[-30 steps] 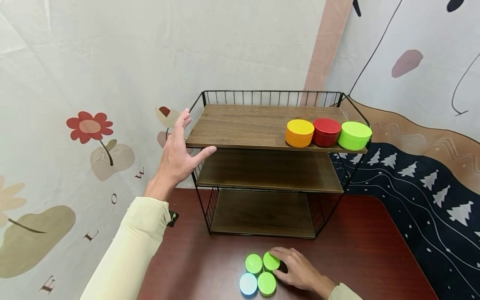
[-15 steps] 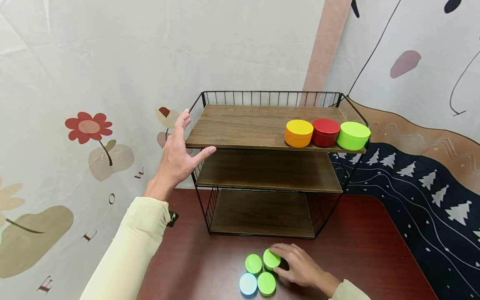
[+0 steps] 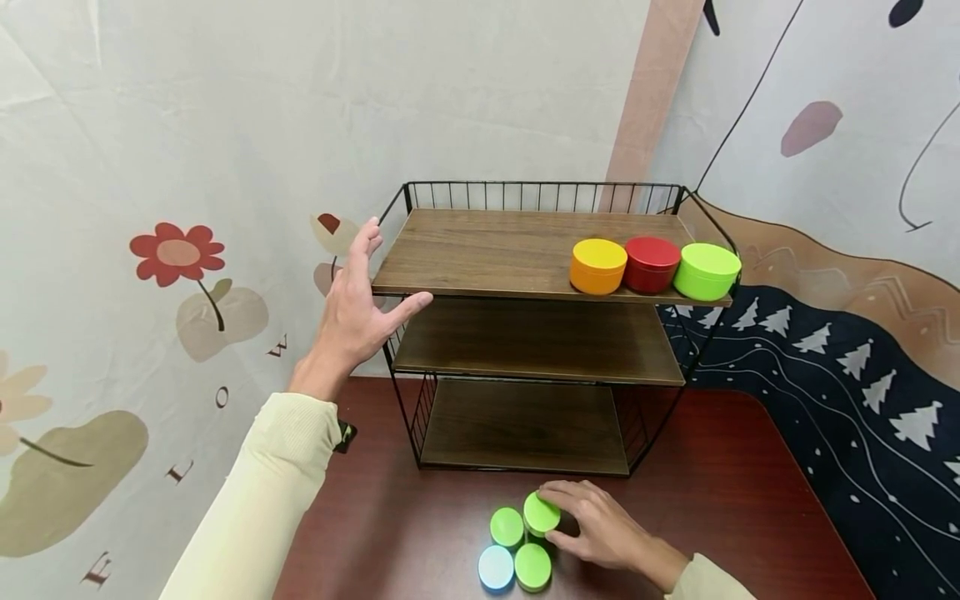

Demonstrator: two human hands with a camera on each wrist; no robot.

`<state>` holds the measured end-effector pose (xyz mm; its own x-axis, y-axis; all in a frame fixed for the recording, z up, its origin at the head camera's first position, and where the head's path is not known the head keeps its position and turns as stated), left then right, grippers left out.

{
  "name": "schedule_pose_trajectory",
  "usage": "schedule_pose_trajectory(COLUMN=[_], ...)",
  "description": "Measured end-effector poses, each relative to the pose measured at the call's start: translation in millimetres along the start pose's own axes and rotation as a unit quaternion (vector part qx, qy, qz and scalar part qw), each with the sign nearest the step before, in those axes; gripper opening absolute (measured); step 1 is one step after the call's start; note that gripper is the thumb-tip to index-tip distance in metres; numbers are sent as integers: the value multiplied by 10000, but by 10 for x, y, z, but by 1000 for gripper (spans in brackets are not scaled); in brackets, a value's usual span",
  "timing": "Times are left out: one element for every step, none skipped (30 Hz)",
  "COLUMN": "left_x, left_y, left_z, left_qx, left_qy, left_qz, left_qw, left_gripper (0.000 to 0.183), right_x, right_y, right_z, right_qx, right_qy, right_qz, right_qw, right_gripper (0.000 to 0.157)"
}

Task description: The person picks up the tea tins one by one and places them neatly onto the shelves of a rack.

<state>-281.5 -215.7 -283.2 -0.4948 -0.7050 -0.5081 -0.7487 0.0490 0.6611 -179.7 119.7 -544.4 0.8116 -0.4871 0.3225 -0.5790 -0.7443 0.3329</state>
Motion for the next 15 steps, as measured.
schedule_pose_trajectory(left_x=[-2,-5,-6,-8,-10,-9,-9,-10,-7,-5,-2,2,-1,-3,0], left_y=[0,-1,-2,-4,-4,-5,-5,-5,-4,-4,-4,-4,-3,-2,0], left_z=[0,-1,-2,-3,-4,-4,-5,-7,-7,-7,-6,-7,-8,-8,-6], left_qx=[13,29,44,58,67,72,73,70,67,67,66,64,59,56,56], left_qy=[-1,9,11,23,32,36,40,49,45,47,38,31,35,37,29], left_qz=[-18,-43,-64,-89,-100,-107,-107,-102,-93,-84,-74,-68,-58,-48,-42], left_qw=[10000,10000,10000,9999,9999,9999,9999,9999,9999,9999,9999,10000,10000,10000,10000], left_gripper=[102,102,102,102,102,102,102,102,102,102,102,102,102,102,102], right_x=[8,16,23,30,35,40,44,48,53,58,64,70,76,83,90], right_y=[2,5,7,10,15,22,30,39,49,60,71,81,92,102,113], right_z=[-16,-32,-49,-67,-85,-102,-120,-138,-157,-177,-197,-217,-239,-261,-284], right_qx=[-21,-48,-88,-137,-194,-258,-317,-377,-437,-488,-533,-568,-593,-625,-650], right_qy=[-9,-20,-37,-55,-67,-82,-99,-125,-129,-129,-120,-114,-91,-59,-29], right_qz=[-10,-26,-46,-69,-90,-129,-162,-203,-250,-289,-333,-367,-383,-412,-431], right_qw=[10000,10000,9999,9999,9997,9996,9993,9990,9986,9983,9980,9976,9975,9972,9969], right_gripper=[49,49,49,50,50,50,50,51,51,51,51,51,51,51,50])
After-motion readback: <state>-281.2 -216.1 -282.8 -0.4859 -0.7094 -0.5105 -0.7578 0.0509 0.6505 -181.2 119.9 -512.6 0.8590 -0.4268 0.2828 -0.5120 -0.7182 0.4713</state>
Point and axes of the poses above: each hand's wrist, its own y-axis towards the middle knuckle, its own z-axis out of the palm, x = y × z, the point moved 3 cm from there along y, towards the middle knuckle, and after that the axes turned 5 degrees about -z, right-handed, at the moved point
